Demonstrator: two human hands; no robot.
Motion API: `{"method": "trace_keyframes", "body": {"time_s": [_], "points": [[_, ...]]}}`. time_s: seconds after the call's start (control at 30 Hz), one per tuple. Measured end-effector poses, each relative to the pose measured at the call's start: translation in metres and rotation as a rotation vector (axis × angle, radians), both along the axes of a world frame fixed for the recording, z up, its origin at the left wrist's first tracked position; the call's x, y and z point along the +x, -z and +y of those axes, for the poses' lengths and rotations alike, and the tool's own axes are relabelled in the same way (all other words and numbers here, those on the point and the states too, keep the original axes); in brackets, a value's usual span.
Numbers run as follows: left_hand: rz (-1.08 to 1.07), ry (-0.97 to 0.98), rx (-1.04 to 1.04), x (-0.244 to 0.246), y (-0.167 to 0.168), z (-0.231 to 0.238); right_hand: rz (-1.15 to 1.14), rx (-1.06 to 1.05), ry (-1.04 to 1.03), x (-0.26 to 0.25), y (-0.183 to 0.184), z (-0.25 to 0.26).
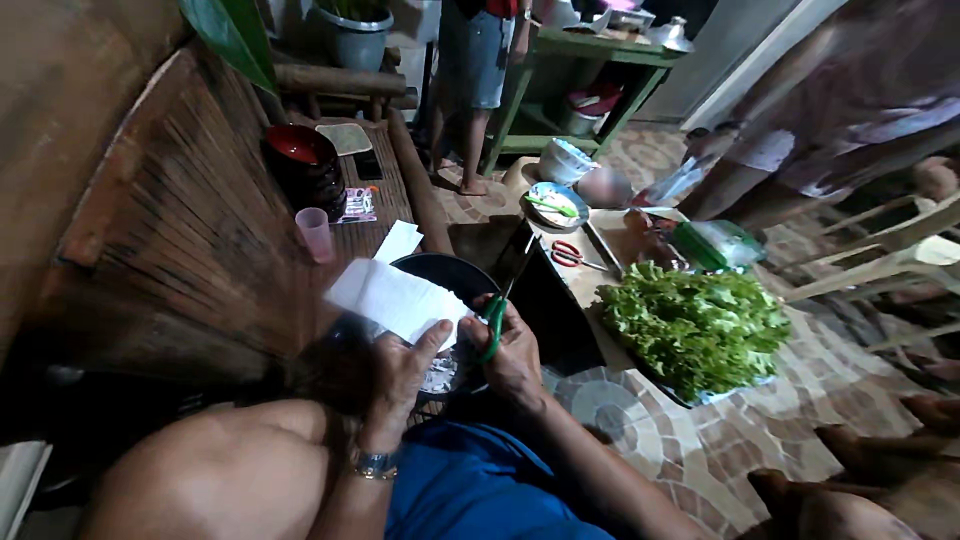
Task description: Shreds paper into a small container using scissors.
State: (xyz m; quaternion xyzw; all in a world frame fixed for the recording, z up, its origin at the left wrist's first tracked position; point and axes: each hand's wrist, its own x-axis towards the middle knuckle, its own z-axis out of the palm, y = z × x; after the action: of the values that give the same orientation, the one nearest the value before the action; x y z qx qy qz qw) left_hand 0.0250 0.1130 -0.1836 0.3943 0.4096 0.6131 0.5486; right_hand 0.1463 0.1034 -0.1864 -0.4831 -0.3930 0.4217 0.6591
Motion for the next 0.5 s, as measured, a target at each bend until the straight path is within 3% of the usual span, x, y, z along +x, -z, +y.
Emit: {"method": "trace_keyframes", "body": {"time_s": [0.1, 0.27, 0.4, 0.5], "points": [[-0.012, -0.044, 0.038, -0.007, 0.007, 0.004, -0.056, 0.021, -0.056, 0.002, 0.000, -0.005], [-0.063, -0.036, -0.072, -0.012, 0.001, 0.005, -0.206, 0.115, -0.140, 0.010, 0.005, -0.009], [0.230, -0.143, 0.227, -0.018, 0.015, 0.010, -0.233, 0.107, -0.269, 0.021, 0.009, -0.009], [0.236, -0.278, 0.336, -0.018, 0.020, 0.013, -0.181, 0.086, -0.310, 0.027, 0.011, -0.010]]}}
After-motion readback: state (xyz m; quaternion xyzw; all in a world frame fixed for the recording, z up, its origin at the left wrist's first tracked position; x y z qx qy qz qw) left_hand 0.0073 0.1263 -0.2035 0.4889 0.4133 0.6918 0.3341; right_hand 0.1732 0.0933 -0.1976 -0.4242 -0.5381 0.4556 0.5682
